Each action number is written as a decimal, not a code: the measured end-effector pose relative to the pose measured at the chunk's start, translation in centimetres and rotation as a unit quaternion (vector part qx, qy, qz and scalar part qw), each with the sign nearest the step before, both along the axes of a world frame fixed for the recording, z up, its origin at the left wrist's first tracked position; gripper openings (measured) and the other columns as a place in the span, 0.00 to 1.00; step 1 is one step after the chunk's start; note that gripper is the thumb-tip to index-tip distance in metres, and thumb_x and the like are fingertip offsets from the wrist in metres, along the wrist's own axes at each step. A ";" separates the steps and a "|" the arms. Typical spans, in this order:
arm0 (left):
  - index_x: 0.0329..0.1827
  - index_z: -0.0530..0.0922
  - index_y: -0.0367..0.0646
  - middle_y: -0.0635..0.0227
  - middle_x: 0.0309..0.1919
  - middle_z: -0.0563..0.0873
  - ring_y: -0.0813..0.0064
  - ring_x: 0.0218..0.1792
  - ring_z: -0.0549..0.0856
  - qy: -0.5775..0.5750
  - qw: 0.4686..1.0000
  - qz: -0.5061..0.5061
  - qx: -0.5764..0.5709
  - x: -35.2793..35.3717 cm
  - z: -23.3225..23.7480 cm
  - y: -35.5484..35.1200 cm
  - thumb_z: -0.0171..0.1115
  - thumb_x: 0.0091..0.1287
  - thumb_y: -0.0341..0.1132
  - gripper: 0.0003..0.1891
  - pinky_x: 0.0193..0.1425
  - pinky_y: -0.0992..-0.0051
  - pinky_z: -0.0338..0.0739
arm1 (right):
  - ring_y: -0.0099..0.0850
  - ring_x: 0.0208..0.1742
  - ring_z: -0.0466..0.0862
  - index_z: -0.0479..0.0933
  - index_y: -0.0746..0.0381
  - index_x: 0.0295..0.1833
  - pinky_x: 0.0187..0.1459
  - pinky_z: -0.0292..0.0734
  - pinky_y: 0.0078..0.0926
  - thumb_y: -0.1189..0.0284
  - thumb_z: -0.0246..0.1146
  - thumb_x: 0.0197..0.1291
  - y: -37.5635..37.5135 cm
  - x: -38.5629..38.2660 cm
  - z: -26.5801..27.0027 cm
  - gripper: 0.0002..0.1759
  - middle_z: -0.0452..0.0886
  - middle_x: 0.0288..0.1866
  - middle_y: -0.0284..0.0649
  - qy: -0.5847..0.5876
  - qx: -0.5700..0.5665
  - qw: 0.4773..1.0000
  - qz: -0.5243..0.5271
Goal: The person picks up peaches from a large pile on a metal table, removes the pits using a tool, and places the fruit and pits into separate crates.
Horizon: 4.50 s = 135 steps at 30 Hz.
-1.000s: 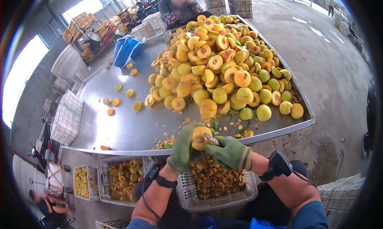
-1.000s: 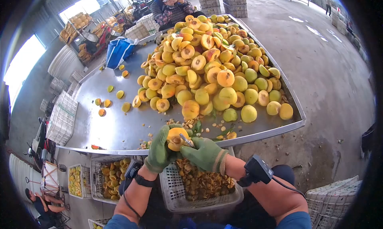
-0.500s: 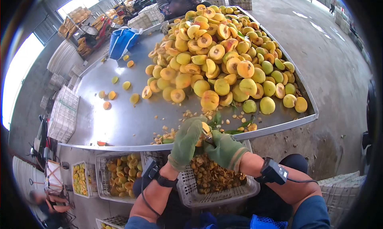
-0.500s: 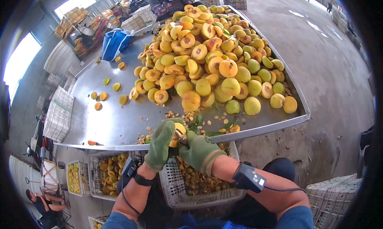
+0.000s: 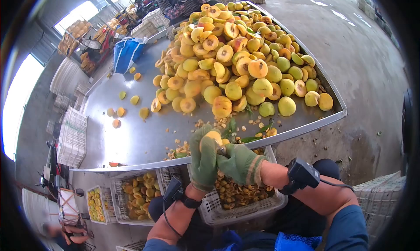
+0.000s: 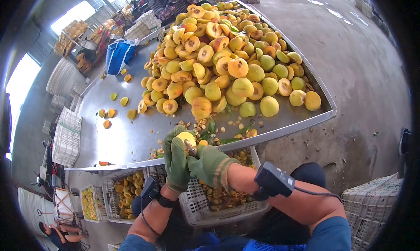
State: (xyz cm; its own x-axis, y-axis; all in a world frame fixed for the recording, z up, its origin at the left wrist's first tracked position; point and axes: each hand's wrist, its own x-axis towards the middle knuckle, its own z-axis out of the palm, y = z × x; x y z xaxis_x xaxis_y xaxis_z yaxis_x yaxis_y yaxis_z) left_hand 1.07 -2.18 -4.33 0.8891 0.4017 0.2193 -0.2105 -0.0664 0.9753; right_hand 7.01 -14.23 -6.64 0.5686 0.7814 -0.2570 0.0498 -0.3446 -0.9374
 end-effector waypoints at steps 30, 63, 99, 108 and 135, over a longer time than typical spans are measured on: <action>0.59 0.78 0.36 0.61 0.47 0.87 0.71 0.47 0.86 0.042 0.996 -0.053 0.057 0.4 1.4 -0.2 0.49 0.84 0.43 0.18 0.57 0.69 0.80 | 0.56 0.34 0.86 0.80 0.65 0.40 0.36 0.80 0.51 0.63 0.64 0.65 -2.7 -1.7 4.7 0.14 0.85 0.31 0.55 -0.243 -0.057 0.966 -0.068; 0.65 0.75 0.36 0.59 0.51 0.86 0.72 0.49 0.86 -0.041 0.987 -0.151 0.042 -0.3 1.1 -0.1 0.51 0.82 0.44 0.20 0.57 0.69 0.82 | 0.24 0.19 0.76 0.81 0.60 0.41 0.20 0.71 0.26 0.61 0.64 0.66 -5.7 1.3 8.3 0.12 0.76 0.22 0.29 0.247 -0.033 0.962 0.108; 0.65 0.78 0.43 0.61 0.52 0.88 0.67 0.44 0.89 0.269 0.957 -0.098 0.054 -17.1 4.6 7.2 0.52 0.80 0.54 0.25 0.41 0.71 0.86 | 0.26 0.19 0.75 0.87 0.63 0.45 0.22 0.73 0.29 0.35 0.50 0.72 -10.0 -10.2 9.8 0.40 0.74 0.21 0.32 0.158 -0.145 0.972 0.098; 0.57 0.84 0.39 0.48 0.54 0.88 0.48 0.57 0.86 0.488 0.677 0.155 0.529 -19.9 9.8 22.6 0.55 0.68 0.59 0.32 0.63 0.57 0.78 | 0.46 0.47 0.88 0.85 0.58 0.56 0.54 0.81 0.43 0.43 0.57 0.71 -9.5 -12.3 9.7 0.30 0.88 0.39 0.49 -0.172 -0.136 0.940 0.260; 0.37 0.83 0.39 0.64 0.27 0.85 0.67 0.29 0.83 0.150 0.875 0.230 0.398 9.1 -5.1 29.5 0.72 0.64 0.45 0.16 0.36 0.64 0.78 | 0.43 0.37 0.87 0.83 0.64 0.43 0.44 0.80 0.39 0.47 0.63 0.67 -2.7 0.5 8.9 0.27 0.86 0.32 0.48 -0.097 -0.096 0.991 0.012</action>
State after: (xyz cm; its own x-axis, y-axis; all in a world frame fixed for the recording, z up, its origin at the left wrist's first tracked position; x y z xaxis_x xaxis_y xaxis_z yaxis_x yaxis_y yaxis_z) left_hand 10.16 27.32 -9.45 0.7389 0.5586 0.3768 0.2749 -0.7605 0.5882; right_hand 7.54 -16.90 2.28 0.6035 0.7428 -0.2898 0.2337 -0.5122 -0.8264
